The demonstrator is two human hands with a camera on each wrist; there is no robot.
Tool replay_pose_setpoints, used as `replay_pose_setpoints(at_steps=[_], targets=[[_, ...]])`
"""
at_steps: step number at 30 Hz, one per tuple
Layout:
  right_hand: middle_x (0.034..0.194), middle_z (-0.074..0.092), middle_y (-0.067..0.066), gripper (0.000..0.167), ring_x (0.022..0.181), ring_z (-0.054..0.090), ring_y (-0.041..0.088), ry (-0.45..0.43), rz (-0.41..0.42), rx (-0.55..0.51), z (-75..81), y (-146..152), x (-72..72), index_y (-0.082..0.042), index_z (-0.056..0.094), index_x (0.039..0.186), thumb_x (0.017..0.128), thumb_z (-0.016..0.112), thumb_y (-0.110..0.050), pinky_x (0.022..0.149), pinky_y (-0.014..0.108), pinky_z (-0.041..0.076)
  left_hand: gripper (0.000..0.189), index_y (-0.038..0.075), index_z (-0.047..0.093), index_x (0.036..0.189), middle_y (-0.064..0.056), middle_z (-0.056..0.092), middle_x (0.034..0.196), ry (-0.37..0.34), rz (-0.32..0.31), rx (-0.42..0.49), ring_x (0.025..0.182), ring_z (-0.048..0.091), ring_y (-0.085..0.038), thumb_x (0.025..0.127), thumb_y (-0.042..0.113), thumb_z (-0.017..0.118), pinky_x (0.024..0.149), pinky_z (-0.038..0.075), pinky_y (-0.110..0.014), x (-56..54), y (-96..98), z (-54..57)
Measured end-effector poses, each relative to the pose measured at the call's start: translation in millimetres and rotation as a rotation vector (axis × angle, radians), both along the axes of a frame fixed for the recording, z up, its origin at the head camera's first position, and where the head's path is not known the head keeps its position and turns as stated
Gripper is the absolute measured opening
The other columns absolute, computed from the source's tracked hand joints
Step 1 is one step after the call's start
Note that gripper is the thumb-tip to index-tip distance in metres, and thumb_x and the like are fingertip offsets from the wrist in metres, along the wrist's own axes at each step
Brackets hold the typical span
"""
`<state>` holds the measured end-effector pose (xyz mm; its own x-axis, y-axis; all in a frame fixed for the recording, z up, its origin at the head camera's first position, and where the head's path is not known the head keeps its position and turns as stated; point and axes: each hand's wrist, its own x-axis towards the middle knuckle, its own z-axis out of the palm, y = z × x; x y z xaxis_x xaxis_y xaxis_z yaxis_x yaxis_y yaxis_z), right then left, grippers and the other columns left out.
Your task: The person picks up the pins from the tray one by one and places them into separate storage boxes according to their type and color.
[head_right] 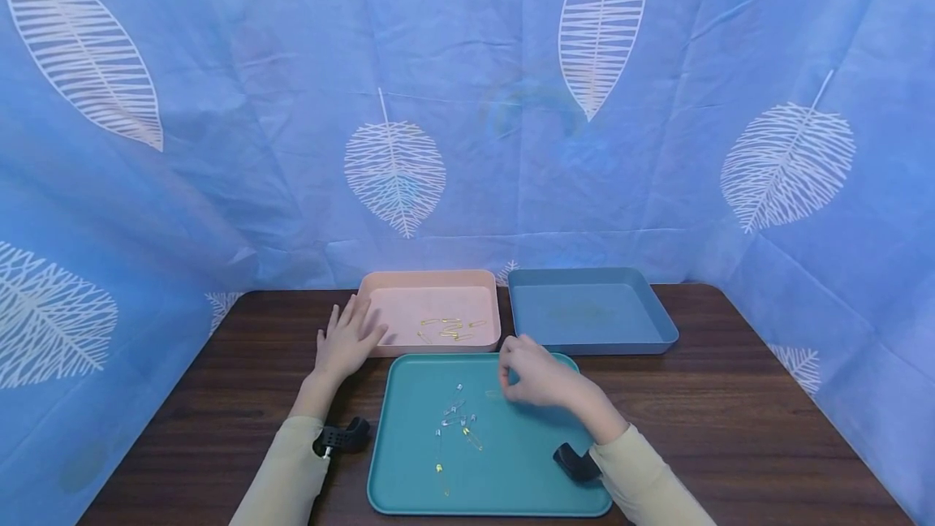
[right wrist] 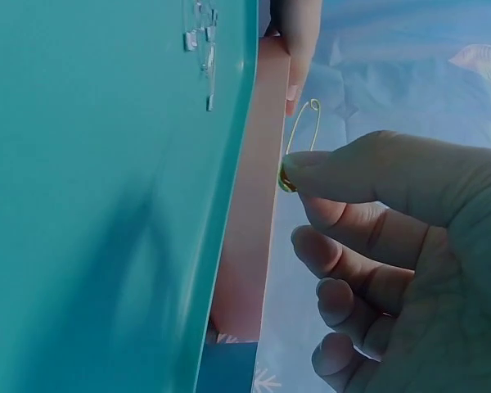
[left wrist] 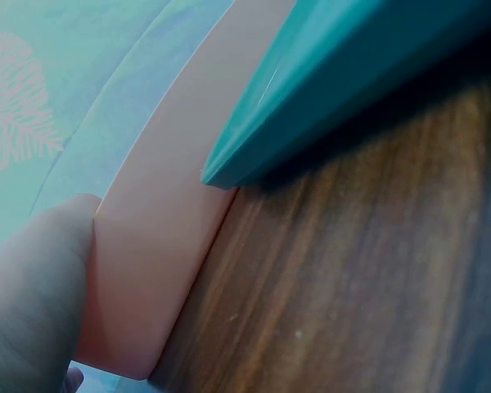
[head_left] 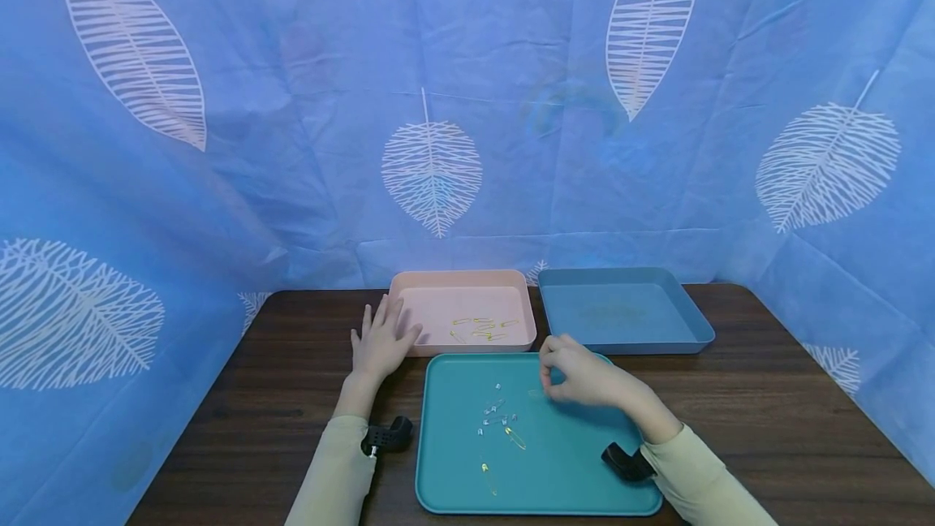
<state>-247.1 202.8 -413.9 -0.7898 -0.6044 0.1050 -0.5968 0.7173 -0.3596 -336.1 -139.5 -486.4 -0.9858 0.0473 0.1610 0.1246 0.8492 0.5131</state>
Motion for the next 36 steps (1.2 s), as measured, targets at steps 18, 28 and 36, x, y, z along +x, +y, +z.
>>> replay_pose_setpoints(at_steps=[18, 28, 36], targets=[[0.092, 0.050, -0.001, 0.021, 0.088, 0.035, 0.017, -0.039, 0.007, -0.050, 9.6, -16, -26.5, -0.019, 0.060, 0.070, 0.083, 0.071, -0.006, 0.074, 0.029, 0.032, 0.075, 0.026, 0.023, 0.156, -0.008, 0.013, 0.165, -0.010, 0.002, -0.003, 0.151, 0.006, -0.042, 0.094, 0.060, 0.048, 0.110, 0.008, -0.077, -1.0, -0.7, 0.2], [0.092, 0.053, -0.001, 0.021, 0.089, 0.037, 0.016, -0.015, 0.033, -0.057, 10.3, -23, -43.8, -0.018, 0.059, 0.069, 0.082, 0.069, -0.004, 0.076, 0.029, 0.037, 0.074, 0.024, 0.026, 0.156, -0.009, 0.015, 0.165, -0.006, 0.007, 0.002, 0.151, 0.007, -0.042, 0.094, 0.058, 0.050, 0.110, 0.009, -0.077, 1.6, 0.5, 1.5], [0.091, 0.054, 0.001, 0.021, 0.089, 0.038, 0.019, 0.016, 0.016, -0.065, 12.1, -29, -57.1, -0.016, 0.060, 0.067, 0.081, 0.069, -0.004, 0.076, 0.031, 0.033, 0.075, 0.024, 0.025, 0.156, -0.009, 0.012, 0.165, -0.004, 0.001, 0.001, 0.151, 0.006, -0.043, 0.095, 0.057, 0.050, 0.110, 0.009, -0.077, 1.3, 0.6, 1.6]])
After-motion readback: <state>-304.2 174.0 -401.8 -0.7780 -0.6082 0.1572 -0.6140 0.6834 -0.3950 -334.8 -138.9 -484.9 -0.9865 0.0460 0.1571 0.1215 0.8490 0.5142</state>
